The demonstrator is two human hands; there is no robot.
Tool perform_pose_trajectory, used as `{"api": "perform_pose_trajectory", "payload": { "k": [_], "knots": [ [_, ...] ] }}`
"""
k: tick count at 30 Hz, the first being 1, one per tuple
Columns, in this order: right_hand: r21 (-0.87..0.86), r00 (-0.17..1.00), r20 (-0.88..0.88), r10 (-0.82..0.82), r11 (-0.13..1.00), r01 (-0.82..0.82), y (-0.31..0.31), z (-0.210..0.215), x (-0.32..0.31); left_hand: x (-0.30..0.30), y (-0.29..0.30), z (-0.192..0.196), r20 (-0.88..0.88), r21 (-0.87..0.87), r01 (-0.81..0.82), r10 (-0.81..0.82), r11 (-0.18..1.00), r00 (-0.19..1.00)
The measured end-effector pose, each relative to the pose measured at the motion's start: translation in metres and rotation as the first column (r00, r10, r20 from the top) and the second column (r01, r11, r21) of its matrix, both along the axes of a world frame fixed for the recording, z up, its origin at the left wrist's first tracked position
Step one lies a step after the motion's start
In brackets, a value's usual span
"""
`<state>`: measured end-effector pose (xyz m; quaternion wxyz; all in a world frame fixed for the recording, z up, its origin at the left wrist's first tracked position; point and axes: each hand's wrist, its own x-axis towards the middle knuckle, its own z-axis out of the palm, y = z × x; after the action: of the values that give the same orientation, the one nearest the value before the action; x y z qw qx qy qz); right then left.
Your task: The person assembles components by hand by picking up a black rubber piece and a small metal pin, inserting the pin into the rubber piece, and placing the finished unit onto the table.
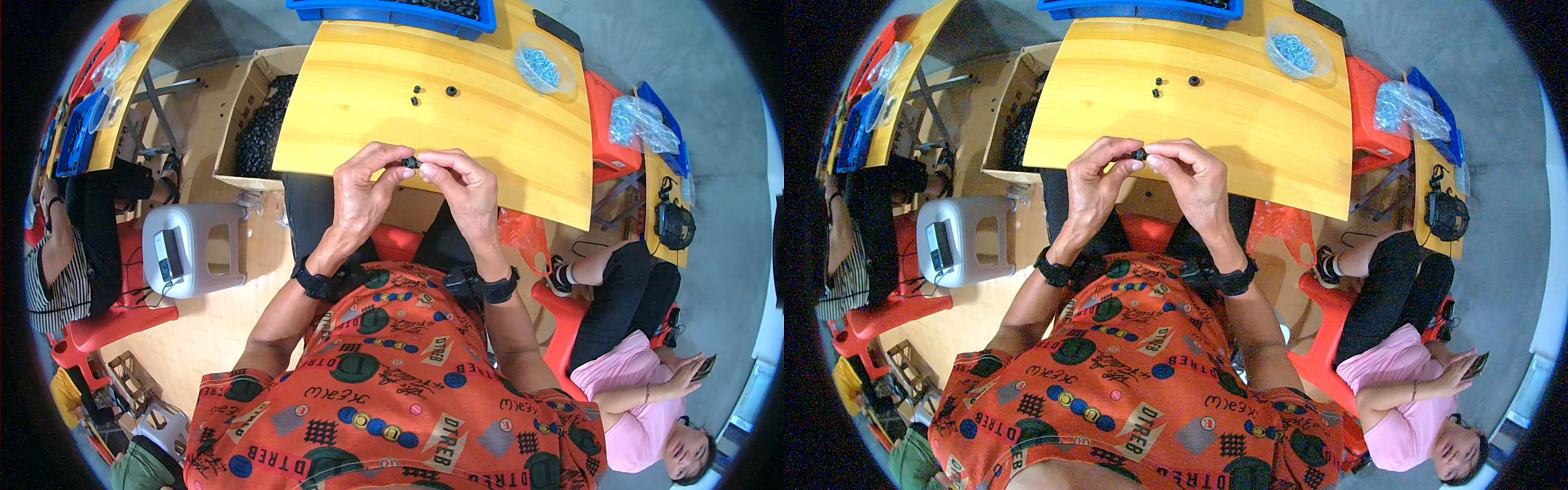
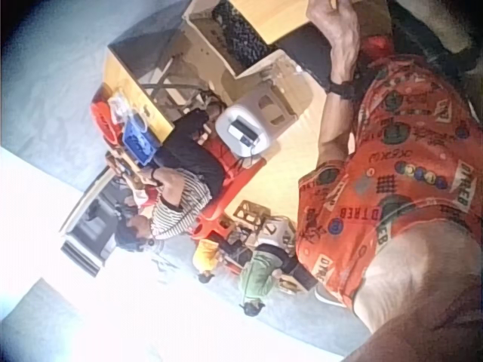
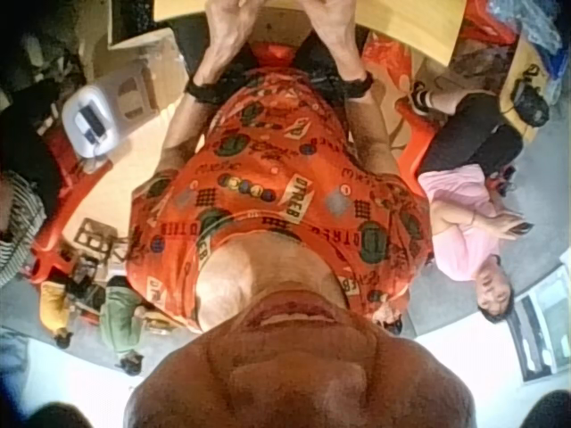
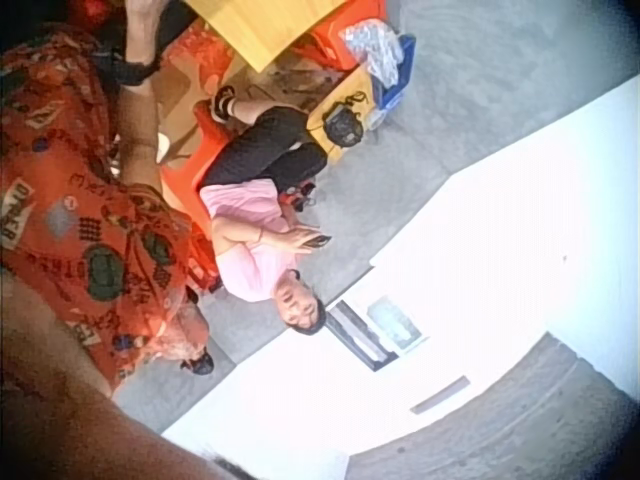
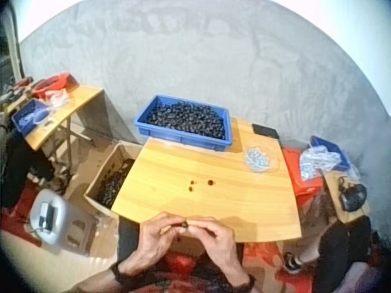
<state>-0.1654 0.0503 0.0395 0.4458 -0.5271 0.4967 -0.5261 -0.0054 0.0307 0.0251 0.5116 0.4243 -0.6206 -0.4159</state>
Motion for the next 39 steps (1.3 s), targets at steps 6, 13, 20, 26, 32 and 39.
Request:
{"api": "perform_pose_trajectory", "payload": {
  "k": [6, 13, 20, 26, 32, 39],
  "knots": [
    [0.207, 0.956, 0.289, 0.047, 0.972, -0.11, -0.002, -0.005, -0.008, 0.001, 0.002, 0.006, 0.022, 0.014, 0.012, -0.012, 1.0, 1.0],
    [0.211, 0.925, 0.379, 0.023, 0.971, -0.111, -0.002, -0.004, -0.005, 0.001, 0.002, 0.005, 0.02, -0.048, 0.03, -0.029, 0.998, 0.999],
    [0.269, 0.93, 0.353, 0.103, 0.941, -0.206, -0.006, -0.007, -0.012, 0.005, -0.001, 0.01, 0.137, -0.143, 0.05, -0.031, 0.989, 0.99],
    [0.245, 0.933, 0.358, 0.037, 0.96, -0.132, -0.005, -0.007, 0.001, 0.009, -0.003, 0.01, 0.184, -0.129, 0.039, -0.014, 0.991, 0.983],
    [0.283, 0.895, 0.447, 0.002, 0.948, -0.143, -0.001, -0.01, 0.004, 0.009, 0.001, 0.008, 0.163, -0.124, 0.007, 0.013, 0.992, 0.987],
    [0.371, 0.765, 0.644, 0.01, 0.87, -0.324, -0.001, -0.017, 0.003, 0.012, 0.003, 0.002, 0.149, -0.126, 0.009, 0.01, 0.992, 0.989]
  ]
}}
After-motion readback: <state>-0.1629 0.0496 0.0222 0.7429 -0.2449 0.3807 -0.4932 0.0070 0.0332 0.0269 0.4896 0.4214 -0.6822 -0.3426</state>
